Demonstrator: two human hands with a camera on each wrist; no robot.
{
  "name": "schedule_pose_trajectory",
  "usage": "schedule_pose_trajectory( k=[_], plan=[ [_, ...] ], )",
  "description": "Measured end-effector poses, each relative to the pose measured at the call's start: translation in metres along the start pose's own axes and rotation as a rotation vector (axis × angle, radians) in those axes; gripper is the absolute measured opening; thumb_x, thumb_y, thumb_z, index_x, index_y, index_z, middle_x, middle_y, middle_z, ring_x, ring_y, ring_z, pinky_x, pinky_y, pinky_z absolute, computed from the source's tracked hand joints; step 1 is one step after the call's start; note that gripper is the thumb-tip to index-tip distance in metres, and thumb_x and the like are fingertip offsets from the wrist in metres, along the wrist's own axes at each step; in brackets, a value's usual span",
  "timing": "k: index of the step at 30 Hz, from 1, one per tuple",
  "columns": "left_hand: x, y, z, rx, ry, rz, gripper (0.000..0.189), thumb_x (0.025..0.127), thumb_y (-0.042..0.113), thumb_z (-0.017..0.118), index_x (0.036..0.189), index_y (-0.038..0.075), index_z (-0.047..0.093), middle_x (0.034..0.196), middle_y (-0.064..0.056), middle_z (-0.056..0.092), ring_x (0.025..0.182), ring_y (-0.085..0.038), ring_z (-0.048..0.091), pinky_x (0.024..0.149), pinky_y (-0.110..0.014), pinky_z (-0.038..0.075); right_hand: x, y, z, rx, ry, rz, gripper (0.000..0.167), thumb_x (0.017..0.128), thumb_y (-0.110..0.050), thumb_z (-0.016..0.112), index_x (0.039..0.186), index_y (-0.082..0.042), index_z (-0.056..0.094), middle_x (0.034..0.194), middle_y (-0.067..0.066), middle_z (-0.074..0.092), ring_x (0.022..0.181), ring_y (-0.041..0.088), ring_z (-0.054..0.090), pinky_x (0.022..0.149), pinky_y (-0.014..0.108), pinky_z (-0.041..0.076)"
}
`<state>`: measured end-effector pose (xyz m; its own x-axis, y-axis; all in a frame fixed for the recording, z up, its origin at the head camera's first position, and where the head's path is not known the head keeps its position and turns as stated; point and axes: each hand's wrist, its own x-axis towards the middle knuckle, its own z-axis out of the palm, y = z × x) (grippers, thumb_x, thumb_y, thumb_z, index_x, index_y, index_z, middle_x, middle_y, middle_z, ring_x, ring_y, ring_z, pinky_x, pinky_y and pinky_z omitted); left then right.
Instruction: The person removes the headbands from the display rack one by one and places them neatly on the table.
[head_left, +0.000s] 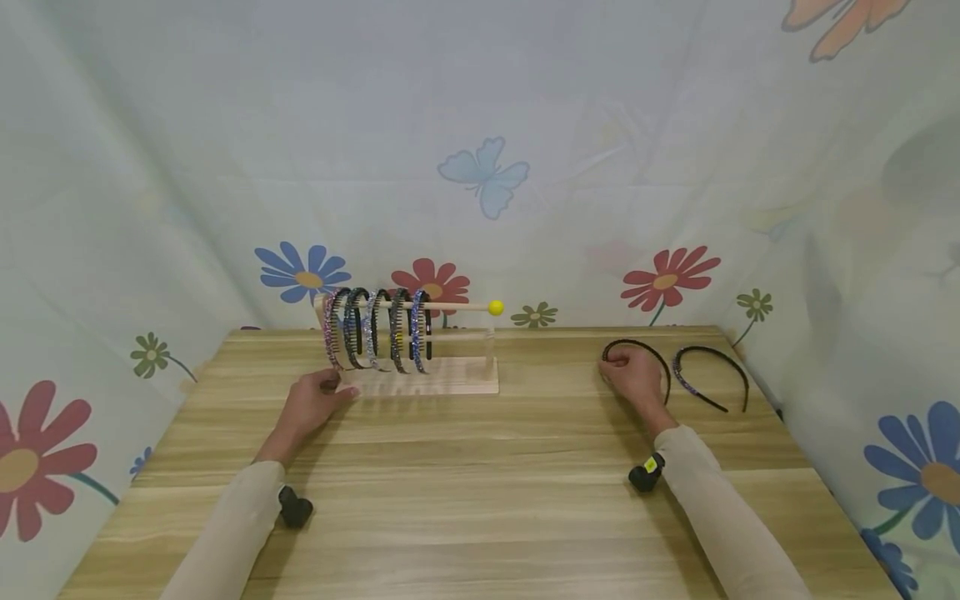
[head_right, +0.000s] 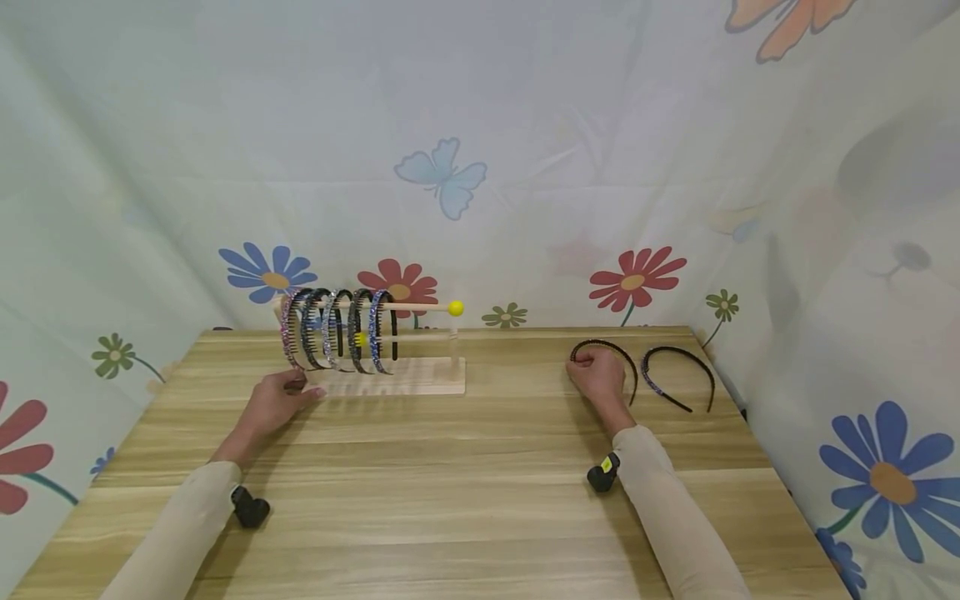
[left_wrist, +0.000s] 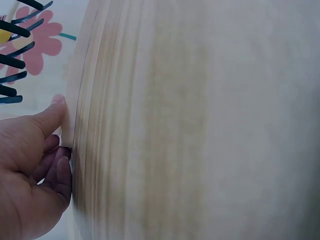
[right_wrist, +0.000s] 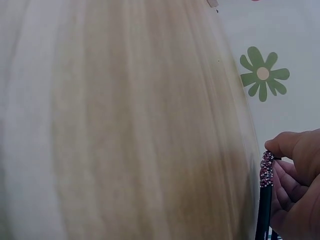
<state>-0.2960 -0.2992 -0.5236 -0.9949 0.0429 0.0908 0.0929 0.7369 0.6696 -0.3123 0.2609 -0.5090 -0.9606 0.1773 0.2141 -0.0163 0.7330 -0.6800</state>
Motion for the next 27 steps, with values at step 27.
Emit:
schedule_pose_trajectory(
  k=[27],
  plan=[
    [-0.001,0.001,-0.001,-0.01,-0.004,0.003,0.059,0.096,0.031,0.074,0.134,-0.011,0.059,0.133,-0.031,0.062,0.124,-0.047,0.059,0.105,-0.059,0.047,0.0,-0.008,-0.011,0.002,0.002,0.034,0.035,0.095,-0.034,0.072,0.109,-0.003,0.077,0.101,0.017,0.077,0.092,0.032,0.072,0.08,0.047,0.058]
  ],
)
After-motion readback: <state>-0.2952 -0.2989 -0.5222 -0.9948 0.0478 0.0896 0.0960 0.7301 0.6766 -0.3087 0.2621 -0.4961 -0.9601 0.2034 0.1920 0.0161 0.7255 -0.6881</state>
